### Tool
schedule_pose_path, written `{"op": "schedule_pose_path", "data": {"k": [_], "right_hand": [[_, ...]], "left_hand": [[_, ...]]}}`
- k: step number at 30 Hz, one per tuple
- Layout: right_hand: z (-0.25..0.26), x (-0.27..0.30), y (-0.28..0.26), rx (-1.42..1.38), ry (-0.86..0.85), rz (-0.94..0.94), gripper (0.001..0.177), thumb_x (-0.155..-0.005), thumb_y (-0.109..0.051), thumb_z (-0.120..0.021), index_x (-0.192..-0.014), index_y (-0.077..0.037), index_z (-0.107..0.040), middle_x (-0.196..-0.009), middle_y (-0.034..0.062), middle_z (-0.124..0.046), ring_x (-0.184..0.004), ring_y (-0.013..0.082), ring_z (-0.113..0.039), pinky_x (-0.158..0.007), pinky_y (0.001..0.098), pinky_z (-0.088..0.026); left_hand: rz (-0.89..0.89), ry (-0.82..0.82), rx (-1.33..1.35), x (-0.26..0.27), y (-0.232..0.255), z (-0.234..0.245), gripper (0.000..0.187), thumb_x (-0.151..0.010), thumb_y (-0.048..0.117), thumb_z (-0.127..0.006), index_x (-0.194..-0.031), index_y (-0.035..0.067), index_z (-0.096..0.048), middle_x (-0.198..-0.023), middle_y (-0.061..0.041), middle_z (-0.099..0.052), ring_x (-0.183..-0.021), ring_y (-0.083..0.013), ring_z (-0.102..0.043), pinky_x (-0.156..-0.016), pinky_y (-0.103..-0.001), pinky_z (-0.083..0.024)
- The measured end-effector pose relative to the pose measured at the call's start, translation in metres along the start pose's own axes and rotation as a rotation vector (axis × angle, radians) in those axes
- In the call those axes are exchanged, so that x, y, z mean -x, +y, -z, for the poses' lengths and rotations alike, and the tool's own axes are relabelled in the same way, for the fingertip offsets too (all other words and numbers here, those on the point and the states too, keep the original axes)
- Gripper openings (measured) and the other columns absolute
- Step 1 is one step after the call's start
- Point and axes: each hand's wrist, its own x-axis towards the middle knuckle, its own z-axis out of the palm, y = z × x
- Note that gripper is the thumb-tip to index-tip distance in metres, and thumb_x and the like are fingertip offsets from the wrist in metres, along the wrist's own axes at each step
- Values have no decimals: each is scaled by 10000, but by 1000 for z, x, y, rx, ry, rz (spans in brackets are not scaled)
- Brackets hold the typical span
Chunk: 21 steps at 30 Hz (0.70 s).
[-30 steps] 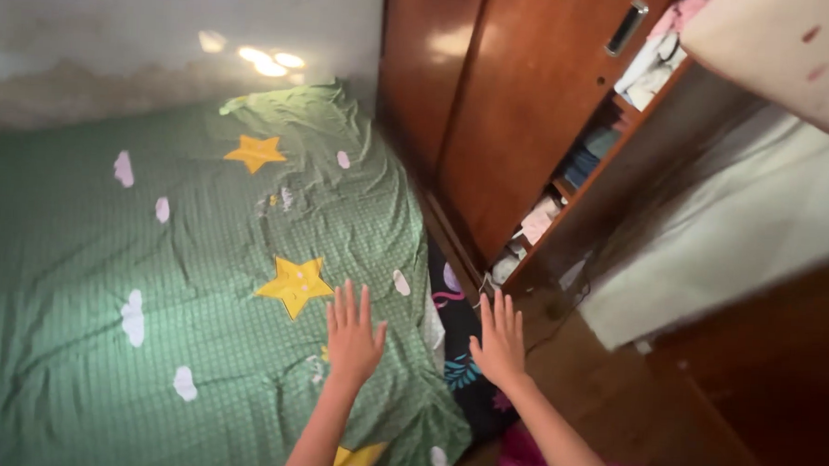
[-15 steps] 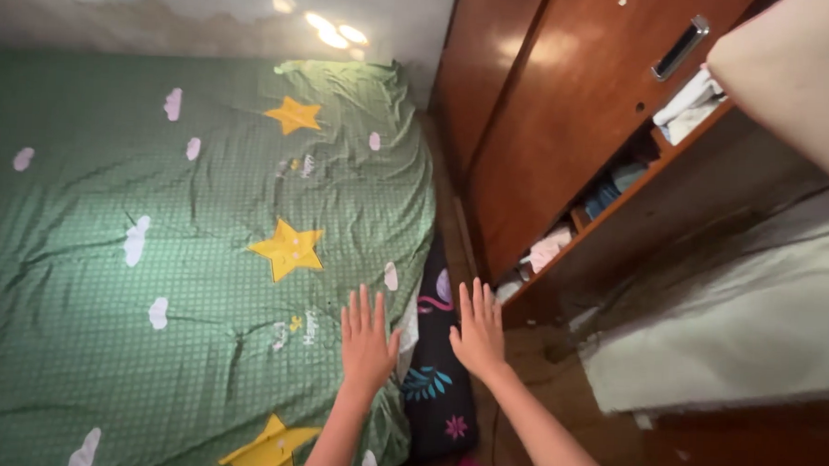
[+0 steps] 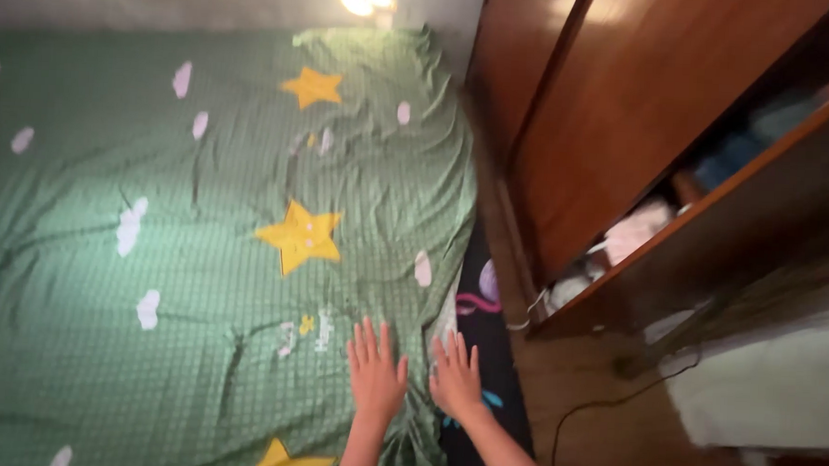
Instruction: Organizing personal items like lotion, makeup brushes, and tissues on a bed and a shelf.
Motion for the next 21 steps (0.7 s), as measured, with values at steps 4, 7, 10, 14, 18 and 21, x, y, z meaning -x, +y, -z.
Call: {"op": "schedule_pose_path", "data": {"k": [4, 7, 10, 14, 18, 21], "right_hand": [[-71, 19, -17, -46, -120, -20, 820, -897, -385, -691, -1580, -168, -292, -1632, 230, -186, -1528, 413, -150, -1190, 661, -191], [-76, 30, -33, -85, -291, -47, 783, -925, -441, -672, -1586, -273, -286, -1656, 218, -114, -1537, 418, -114, -1165, 706, -190], [-95, 35, -32, -118, -450, -57, 806, -916, -438, -695, -1588, -286, -276, -1680, 207, -34, -1550, 414, -108, -1167, 691, -224], [-211, 23, 24, -233, -187, -96, 778, -818, -156, -685, -1534, -120, -382, -1661, 234, -207, -1485, 426, -324, -1118, 495, -419], [-268, 27, 85, -534, 339, -248, 706, -697, 28, -668, -1390, -15, -546, -1429, 242, -571, -1317, 395, -565, -1089, 415, -482], [-159, 50, 64, -1158, 181, -694, 669, -716, 60, -597, -1370, -58, -520, -1232, 131, -630, -1113, 263, -608, -933, 377, -493]], "left_hand": [[6, 7, 4, 21, -14, -44, 800, -871, 387, -655, -1523, 31, -359, -1620, -262, -238, -1509, -439, -195, -1217, -564, -152], [15, -11, 19, 38, -17, -63, 804, -876, 379, -664, -1531, 29, -356, -1626, -261, -240, -1513, -446, -194, -1222, -564, -155], [-16, 35, 9, 49, -18, -75, 815, -871, 378, -665, -1534, 24, -351, -1632, -261, -236, -1516, -440, -198, -1215, -567, -157], [-6, -20, 4, 48, -18, -90, 830, -857, 369, -669, -1540, 43, -330, -1634, -243, -218, -1515, -427, -183, -1209, -556, -158], [-31, -20, -31, 42, -6, -86, 827, -860, 369, -664, -1539, 47, -318, -1635, -239, -209, -1520, -427, -175, -1219, -554, -152], [-79, 17, -3, 30, 13, -79, 820, -871, 354, -654, -1547, 33, -318, -1641, -249, -209, -1522, -429, -178, -1222, -549, -154]]}}
